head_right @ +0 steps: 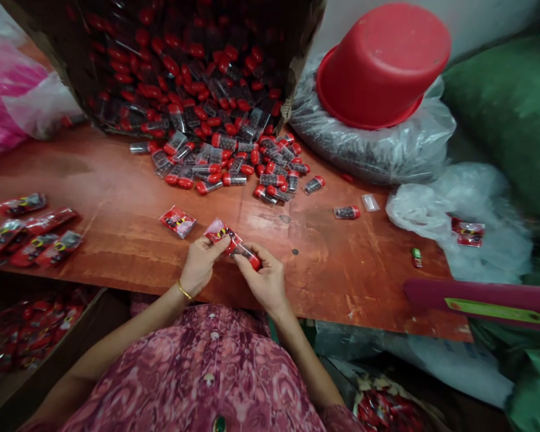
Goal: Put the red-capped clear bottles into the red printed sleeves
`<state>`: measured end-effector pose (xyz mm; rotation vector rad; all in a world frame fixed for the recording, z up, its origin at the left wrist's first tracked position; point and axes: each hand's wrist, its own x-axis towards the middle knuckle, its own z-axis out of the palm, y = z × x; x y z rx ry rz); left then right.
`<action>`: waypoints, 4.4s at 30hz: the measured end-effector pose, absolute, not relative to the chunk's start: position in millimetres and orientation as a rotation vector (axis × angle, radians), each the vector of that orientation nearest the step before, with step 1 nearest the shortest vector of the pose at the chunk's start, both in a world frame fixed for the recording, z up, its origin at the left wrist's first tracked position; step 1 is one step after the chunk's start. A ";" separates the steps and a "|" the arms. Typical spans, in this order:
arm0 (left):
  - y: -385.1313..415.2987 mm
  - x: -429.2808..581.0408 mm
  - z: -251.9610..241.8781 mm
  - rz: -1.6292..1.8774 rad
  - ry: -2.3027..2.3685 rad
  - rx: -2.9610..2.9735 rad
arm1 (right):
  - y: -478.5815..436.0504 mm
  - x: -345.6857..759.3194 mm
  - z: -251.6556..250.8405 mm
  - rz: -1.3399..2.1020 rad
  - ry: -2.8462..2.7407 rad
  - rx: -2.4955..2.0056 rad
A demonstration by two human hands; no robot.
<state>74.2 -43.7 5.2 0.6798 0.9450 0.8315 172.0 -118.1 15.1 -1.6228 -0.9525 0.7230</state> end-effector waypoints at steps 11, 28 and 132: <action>-31.3 68.4 13.8 0.758 0.904 0.469 | -107.6 167.3 5.6 0.929 -0.806 -1.389; -42.7 49.8 10.8 0.448 0.751 0.472 | -97.2 175.7 -18.3 0.649 -1.108 -1.496; 8.6 9.6 11.0 1.071 1.379 2.243 | -24.5 140.9 -1.6 0.920 -1.181 -1.411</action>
